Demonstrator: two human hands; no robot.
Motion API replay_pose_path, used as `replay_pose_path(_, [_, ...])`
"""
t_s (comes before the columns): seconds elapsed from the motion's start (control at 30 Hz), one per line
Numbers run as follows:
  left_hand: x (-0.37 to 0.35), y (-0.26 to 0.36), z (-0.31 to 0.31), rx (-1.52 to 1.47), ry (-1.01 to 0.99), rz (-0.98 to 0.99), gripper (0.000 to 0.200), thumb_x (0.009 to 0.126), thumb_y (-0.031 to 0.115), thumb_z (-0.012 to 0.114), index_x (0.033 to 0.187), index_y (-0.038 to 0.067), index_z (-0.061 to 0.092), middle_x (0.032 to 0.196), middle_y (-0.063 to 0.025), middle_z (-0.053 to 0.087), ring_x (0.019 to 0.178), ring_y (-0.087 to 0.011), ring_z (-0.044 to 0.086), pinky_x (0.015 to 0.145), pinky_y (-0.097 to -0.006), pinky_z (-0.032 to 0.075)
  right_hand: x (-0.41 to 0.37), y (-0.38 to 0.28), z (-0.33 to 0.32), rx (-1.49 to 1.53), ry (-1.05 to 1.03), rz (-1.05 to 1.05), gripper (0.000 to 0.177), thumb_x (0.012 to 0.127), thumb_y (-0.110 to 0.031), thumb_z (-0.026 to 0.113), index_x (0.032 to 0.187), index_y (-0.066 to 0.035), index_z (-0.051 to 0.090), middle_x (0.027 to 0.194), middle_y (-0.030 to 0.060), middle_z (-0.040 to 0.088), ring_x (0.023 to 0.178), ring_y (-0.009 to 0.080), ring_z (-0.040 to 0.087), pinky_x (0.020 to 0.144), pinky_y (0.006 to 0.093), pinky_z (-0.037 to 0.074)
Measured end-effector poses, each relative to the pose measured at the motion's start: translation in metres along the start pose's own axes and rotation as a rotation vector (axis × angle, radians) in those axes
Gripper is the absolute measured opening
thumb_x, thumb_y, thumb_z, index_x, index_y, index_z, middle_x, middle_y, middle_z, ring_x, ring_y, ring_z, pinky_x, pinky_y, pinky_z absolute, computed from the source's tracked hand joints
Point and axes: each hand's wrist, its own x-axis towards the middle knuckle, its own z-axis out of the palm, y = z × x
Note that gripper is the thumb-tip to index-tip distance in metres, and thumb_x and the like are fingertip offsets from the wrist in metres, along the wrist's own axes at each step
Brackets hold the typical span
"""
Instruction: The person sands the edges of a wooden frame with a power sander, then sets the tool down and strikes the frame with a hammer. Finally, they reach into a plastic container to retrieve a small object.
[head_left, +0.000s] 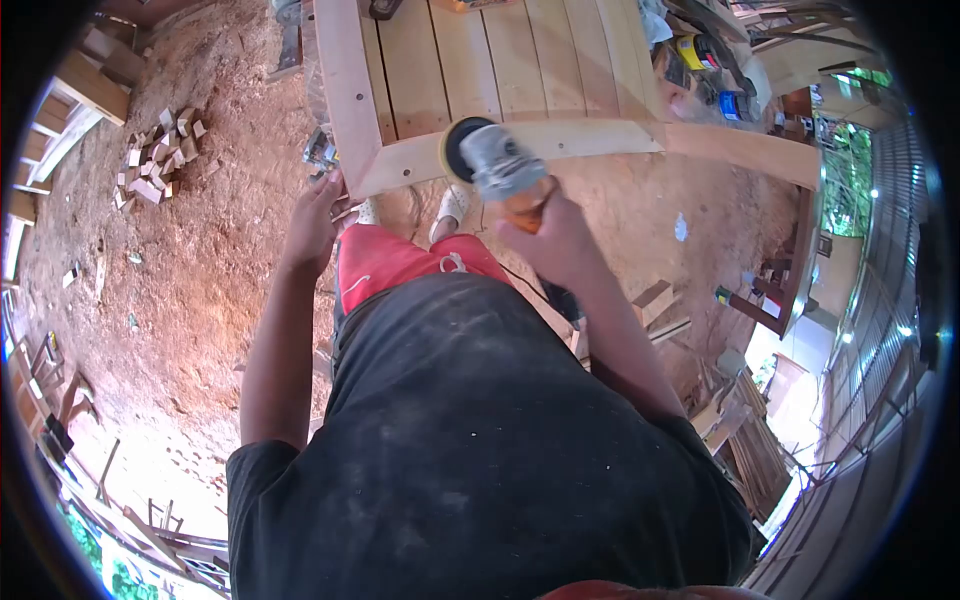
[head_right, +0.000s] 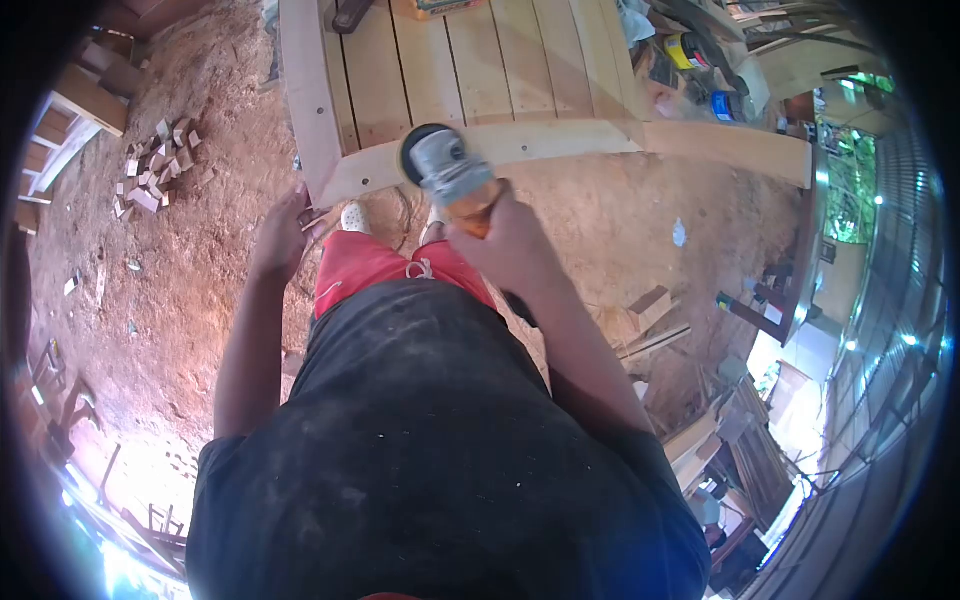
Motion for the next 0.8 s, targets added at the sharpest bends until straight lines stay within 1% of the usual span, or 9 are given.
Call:
replay_pose_path(0.17, [0.010, -0.012, -0.007, -0.137, -0.023, -0.010, 0.038, 0.109, 0.034, 0.052, 0.139, 0.011, 0.057, 0.116, 0.0010, 0.065, 0.100, -0.0107, 0.059, 0.087, -0.0288, 0.048, 0.013, 0.081, -0.052, 0.119, 0.125, 0.018, 0.069, 0.081, -0.033, 0.084, 0.130, 0.005, 0.055, 0.106, 0.0137, 0.071, 0.097, 0.0264, 0.071, 0.089, 0.0387, 0.056])
replay_pose_path(0.2, [0.010, -0.010, -0.007, -0.140, -0.032, -0.013, 0.038, 0.109, 0.034, 0.051, 0.139, 0.011, 0.057, 0.116, 0.0012, 0.065, 0.100, -0.0106, 0.059, 0.087, -0.0289, 0.047, 0.016, 0.090, -0.064, 0.143, 0.122, 0.073, 0.056, 0.084, -0.030, 0.082, 0.123, 0.002, 0.058, 0.092, 0.0080, 0.068, 0.079, 0.0185, 0.065, 0.072, 0.0335, 0.053])
replay_pose_path(0.27, [0.008, -0.006, -0.005, -0.146, -0.046, -0.020, 0.036, 0.110, 0.032, 0.050, 0.139, 0.011, 0.057, 0.116, 0.0017, 0.065, 0.099, -0.0104, 0.059, 0.087, -0.0290, 0.047, 0.018, 0.081, -0.083, 0.270, 0.051, 0.292, 0.042, 0.090, -0.029, 0.079, 0.116, -0.002, 0.062, 0.082, 0.0023, 0.064, 0.070, 0.0114, 0.062, 0.064, 0.0292, 0.053])
replay_pose_path(0.37, [0.012, -0.011, -0.008, -0.202, -0.060, -0.023, 0.033, 0.110, 0.029, 0.049, 0.137, 0.011, 0.058, 0.117, 0.0020, 0.066, 0.099, -0.0106, 0.059, 0.087, -0.0284, 0.048, 0.024, 0.070, -0.079, 0.177, 0.030, 0.147, 0.042, 0.090, -0.032, 0.078, 0.117, -0.002, 0.063, 0.084, 0.0022, 0.065, 0.075, 0.0113, 0.063, 0.070, 0.0293, 0.053])
replay_pose_path(0.5, [0.017, -0.010, -0.013, -0.220, -0.140, -0.008, 0.040, 0.110, 0.028, 0.046, 0.144, 0.007, 0.052, 0.127, -0.0033, 0.065, 0.109, -0.0147, 0.062, 0.094, -0.0298, 0.052, 0.023, 0.021, -0.038, 0.186, -0.065, 0.068, 0.035, 0.089, -0.030, 0.078, 0.112, -0.005, 0.067, 0.083, 0.0014, 0.065, 0.070, 0.0099, 0.061, 0.065, 0.0295, 0.051])
replay_pose_path(0.53, [0.018, -0.011, -0.013, -0.239, -0.145, -0.011, 0.040, 0.110, 0.027, 0.047, 0.143, 0.007, 0.053, 0.126, -0.0027, 0.065, 0.108, -0.0142, 0.062, 0.093, -0.0295, 0.052, 0.022, 0.006, -0.029, 0.250, -0.155, 0.178, 0.035, 0.088, -0.028, 0.077, 0.110, -0.003, 0.067, 0.079, 0.0012, 0.065, 0.066, 0.0092, 0.060, 0.063, 0.0292, 0.050])
replay_pose_path(0.6, [0.020, -0.012, -0.015, -0.278, -0.155, -0.018, 0.038, 0.110, 0.026, 0.048, 0.142, 0.007, 0.054, 0.123, -0.0016, 0.066, 0.105, -0.0132, 0.063, 0.091, -0.0288, 0.052, 0.023, -0.001, -0.005, 0.162, -0.110, 0.077, 0.036, 0.088, -0.028, 0.078, 0.111, -0.002, 0.066, 0.077, 0.0006, 0.064, 0.064, 0.0085, 0.058, 0.061, 0.0282, 0.049])
replay_pose_path(0.7, [0.024, -0.011, -0.018, -0.322, -0.129, -0.040, 0.024, 0.108, 0.021, 0.055, 0.128, 0.010, 0.064, 0.102, 0.0048, 0.065, 0.089, -0.0070, 0.059, 0.080, -0.0248, 0.050, 0.023, -0.025, 0.013, 0.088, -0.171, 0.058, 0.062, 0.084, -0.034, 0.078, 0.125, 0.007, 0.058, 0.109, 0.0256, 0.071, 0.105, 0.0370, 0.071, 0.090, 0.0417, 0.055])
replay_pose_path(0.8, [0.030, -0.012, -0.025, -0.307, -0.196, -0.027, 0.022, 0.106, 0.021, 0.058, 0.124, 0.011, 0.066, 0.097, 0.0075, 0.063, 0.088, -0.0048, 0.058, 0.080, -0.0248, 0.050, 0.021, -0.044, 0.026, 0.026, -0.182, -0.008, 0.066, 0.083, -0.036, 0.079, 0.125, 0.009, 0.056, 0.108, 0.0289, 0.071, 0.105, 0.0419, 0.071, 0.090, 0.0440, 0.055])
